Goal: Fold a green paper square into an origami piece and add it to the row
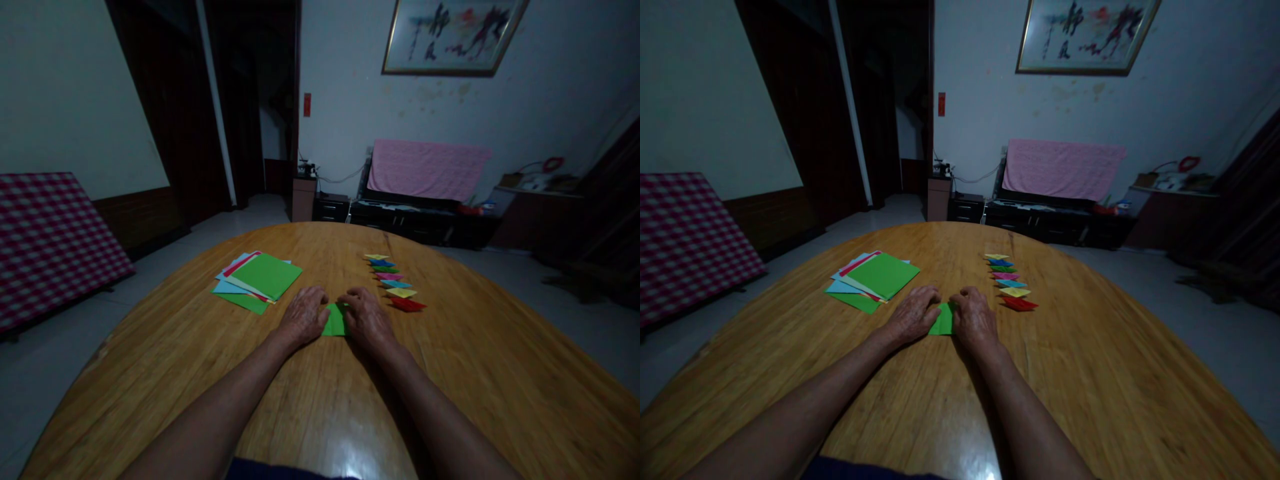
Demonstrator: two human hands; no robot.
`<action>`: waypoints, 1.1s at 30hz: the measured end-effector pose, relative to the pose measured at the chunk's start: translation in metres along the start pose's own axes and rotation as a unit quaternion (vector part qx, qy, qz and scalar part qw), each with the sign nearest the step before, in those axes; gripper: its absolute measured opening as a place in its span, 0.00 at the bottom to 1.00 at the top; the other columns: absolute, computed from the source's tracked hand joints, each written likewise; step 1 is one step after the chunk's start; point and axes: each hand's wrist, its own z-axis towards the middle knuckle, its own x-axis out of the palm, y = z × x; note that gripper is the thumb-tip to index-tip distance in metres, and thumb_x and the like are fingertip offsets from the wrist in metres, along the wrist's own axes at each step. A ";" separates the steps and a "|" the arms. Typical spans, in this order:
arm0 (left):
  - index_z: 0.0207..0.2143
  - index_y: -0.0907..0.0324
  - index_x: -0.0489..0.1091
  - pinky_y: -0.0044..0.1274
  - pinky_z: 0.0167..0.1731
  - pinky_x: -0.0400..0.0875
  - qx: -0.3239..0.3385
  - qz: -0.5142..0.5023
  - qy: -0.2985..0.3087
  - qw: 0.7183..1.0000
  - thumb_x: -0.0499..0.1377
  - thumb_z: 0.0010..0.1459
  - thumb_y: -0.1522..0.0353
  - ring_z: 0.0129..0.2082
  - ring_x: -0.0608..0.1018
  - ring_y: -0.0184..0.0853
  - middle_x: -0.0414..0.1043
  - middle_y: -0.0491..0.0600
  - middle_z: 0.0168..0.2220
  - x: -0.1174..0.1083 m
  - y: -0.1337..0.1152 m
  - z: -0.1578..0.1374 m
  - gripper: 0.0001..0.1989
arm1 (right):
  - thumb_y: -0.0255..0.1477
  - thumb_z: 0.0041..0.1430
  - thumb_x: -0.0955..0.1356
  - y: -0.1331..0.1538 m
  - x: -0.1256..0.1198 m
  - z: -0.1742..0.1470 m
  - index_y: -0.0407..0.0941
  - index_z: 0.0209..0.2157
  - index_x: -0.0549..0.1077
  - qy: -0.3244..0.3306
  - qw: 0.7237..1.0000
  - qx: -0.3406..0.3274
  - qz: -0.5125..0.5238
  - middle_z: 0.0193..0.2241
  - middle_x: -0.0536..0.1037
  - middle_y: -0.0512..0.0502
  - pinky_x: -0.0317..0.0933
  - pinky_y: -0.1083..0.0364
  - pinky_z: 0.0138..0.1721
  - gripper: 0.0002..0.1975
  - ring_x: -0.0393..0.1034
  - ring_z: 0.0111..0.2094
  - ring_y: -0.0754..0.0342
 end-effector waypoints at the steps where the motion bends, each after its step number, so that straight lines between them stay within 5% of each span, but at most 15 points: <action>1: 0.40 0.59 0.65 0.32 0.51 0.64 0.003 0.000 -0.001 1.000 0.53 0.57 0.69 0.51 0.67 0.40 0.69 0.53 0.44 0.000 0.000 0.000 0.09 | 0.23 0.57 0.63 0.001 -0.001 -0.002 0.47 0.44 0.76 0.007 1.000 -0.022 -0.005 0.48 0.71 0.43 0.57 0.55 0.47 0.16 0.65 0.47 0.50; 5: 0.39 0.59 0.66 0.32 0.51 0.64 0.004 0.000 -0.002 1.000 0.53 0.57 0.69 0.51 0.67 0.40 0.69 0.53 0.44 0.001 0.001 0.000 0.08 | 0.26 0.61 0.61 0.006 -0.004 -0.006 0.48 0.47 0.74 0.036 0.997 -0.068 -0.016 0.49 0.71 0.43 0.55 0.54 0.49 0.16 0.63 0.49 0.50; 16: 0.36 0.58 0.68 0.30 0.50 0.63 0.012 0.007 0.024 1.000 0.51 0.58 0.70 0.46 0.68 0.38 0.68 0.50 0.41 -0.005 -0.005 0.002 0.07 | 0.29 0.62 0.60 -0.006 -0.009 -0.014 0.48 0.48 0.74 0.039 0.996 -0.069 -0.051 0.47 0.72 0.43 0.54 0.53 0.50 0.16 0.64 0.49 0.50; 33: 0.36 0.58 0.67 0.30 0.51 0.62 -0.005 0.002 0.005 1.000 0.52 0.56 0.71 0.48 0.67 0.39 0.68 0.50 0.41 0.000 -0.002 0.002 0.07 | 0.30 0.57 0.65 -0.014 -0.008 -0.017 0.42 0.31 0.76 -0.032 0.997 0.031 -0.070 0.35 0.74 0.39 0.57 0.54 0.44 0.09 0.67 0.39 0.48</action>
